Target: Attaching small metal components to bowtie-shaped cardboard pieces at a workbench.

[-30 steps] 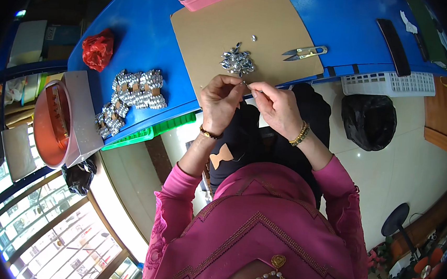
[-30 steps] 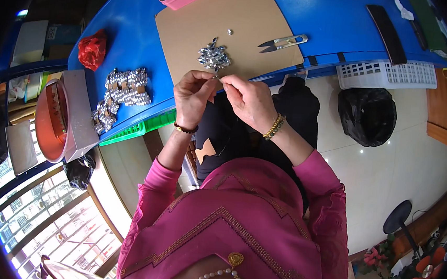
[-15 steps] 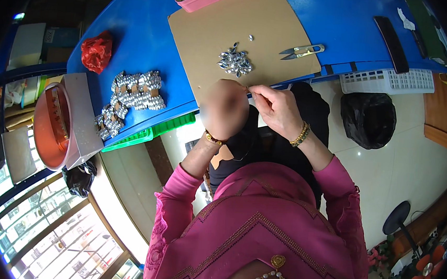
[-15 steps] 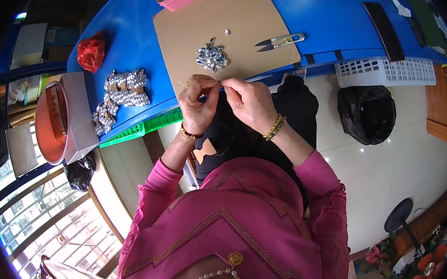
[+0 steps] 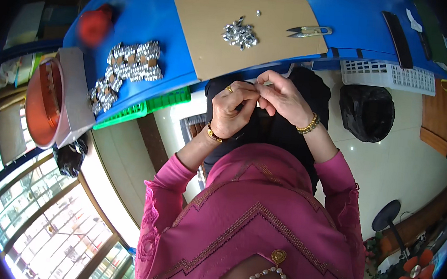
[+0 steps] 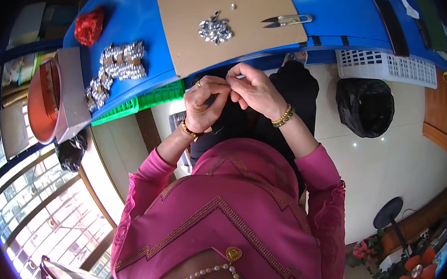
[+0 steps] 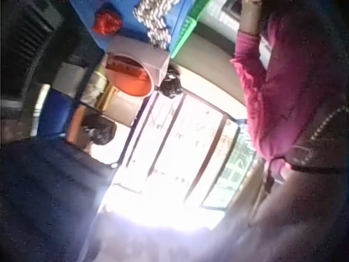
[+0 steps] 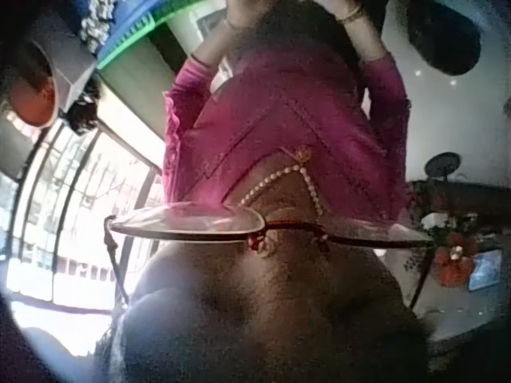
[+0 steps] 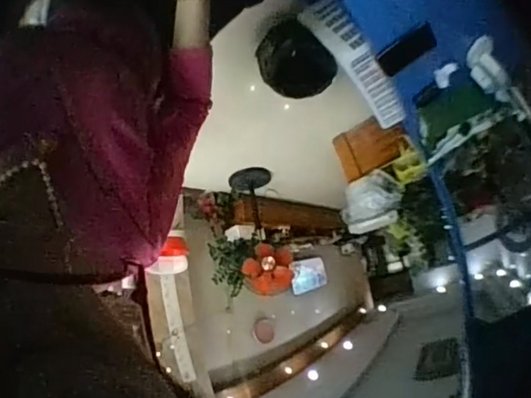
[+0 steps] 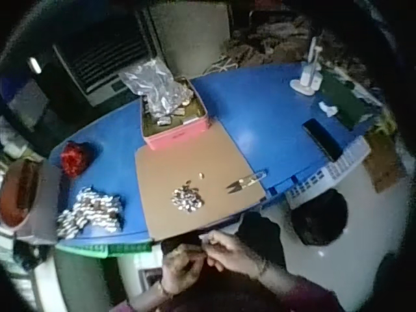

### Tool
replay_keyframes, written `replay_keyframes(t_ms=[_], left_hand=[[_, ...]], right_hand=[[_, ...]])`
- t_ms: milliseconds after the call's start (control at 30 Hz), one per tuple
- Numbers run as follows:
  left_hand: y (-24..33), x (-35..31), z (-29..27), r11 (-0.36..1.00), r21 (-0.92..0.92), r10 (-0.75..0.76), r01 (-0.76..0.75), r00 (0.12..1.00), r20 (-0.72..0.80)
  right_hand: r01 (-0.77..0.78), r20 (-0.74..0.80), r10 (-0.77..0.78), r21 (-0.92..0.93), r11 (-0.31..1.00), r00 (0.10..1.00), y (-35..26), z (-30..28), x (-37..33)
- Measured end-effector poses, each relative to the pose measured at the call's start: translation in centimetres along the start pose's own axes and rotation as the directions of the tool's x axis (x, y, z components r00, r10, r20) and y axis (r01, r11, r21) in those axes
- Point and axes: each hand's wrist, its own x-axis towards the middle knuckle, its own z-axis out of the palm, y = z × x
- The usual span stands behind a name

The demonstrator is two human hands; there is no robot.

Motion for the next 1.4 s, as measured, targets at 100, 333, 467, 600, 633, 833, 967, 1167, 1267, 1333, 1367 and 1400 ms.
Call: replay_keyframes(t_ms=[100,333,467,600,633,833,967,1167,1267,1333,1367,1400], left_hand=[[1.7,-1.8,-0.6,0.982,0.062,-0.182,0.179,0.982,0.054],[4.1,-14.1,-4.4,0.262,-0.369,-0.929,0.892,0.337,0.155],[2.6,-16.0,-3.8,-0.332,-0.669,-0.876,0.665,0.045,0.480],[-0.4,-16.4,-3.6,-0.385,-0.671,-0.879,0.633,-0.030,0.476],[-1.0,-16.3,-3.3,-0.396,-0.672,-0.875,0.626,-0.034,0.483],[-2.0,-16.5,-2.0,-0.214,-0.608,-0.957,0.765,-0.039,0.287],[-0.9,-16.5,-1.4,-0.113,-0.620,-0.989,0.776,-0.030,0.143],[-2.0,-16.4,-0.8,-0.125,-0.645,-0.988,0.754,-0.033,0.152],[-2.3,-16.3,-0.8,-0.109,-0.629,-0.993,0.770,-0.053,0.107],[-2.6,-16.4,-1.0,-0.072,-0.598,-0.997,0.798,-0.051,0.052],[-2.7,-16.5,-1.1,-0.054,-0.582,-0.998,0.811,-0.049,0.025],[-2.8,-16.5,-1.3,-0.056,-0.575,-0.998,0.816,-0.045,0.033]], right_hand=[[0.162,-0.149,-0.234,-0.382,0.910,0.961,2.1,1.2,-0.3],[0.416,-0.206,-0.573,-0.504,0.757,0.793,3.5,4.4,-3.1],[0.316,-0.197,-0.401,-0.356,0.879,0.894,2.6,6.1,-4.8],[0.460,0.030,-0.647,-0.729,0.508,0.762,0.9,6.1,-6.5],[0.453,0.033,-0.638,-0.732,0.509,0.770,0.4,6.0,-7.5],[0.424,-0.259,-0.444,-0.133,0.896,0.858,-3.1,4.0,-16.4],[0.411,-0.422,-0.768,-0.665,0.623,0.481,-2.8,0.8,-22.7],[0.760,-0.494,-0.584,0.501,0.414,0.644,-5.1,-4.1,-32.5],[0.871,-0.651,-0.580,0.378,0.313,0.490,-4.2,-6.0,-36.5],[0.907,-0.690,-0.590,0.301,0.293,0.419,-4.3,-6.4,-39.0],[0.933,-0.719,-0.599,0.232,0.274,0.354,-4.4,-6.5,-40.3],[0.954,-0.742,-0.607,0.158,0.254,0.284,-4.5,-6.5,-41.7]])
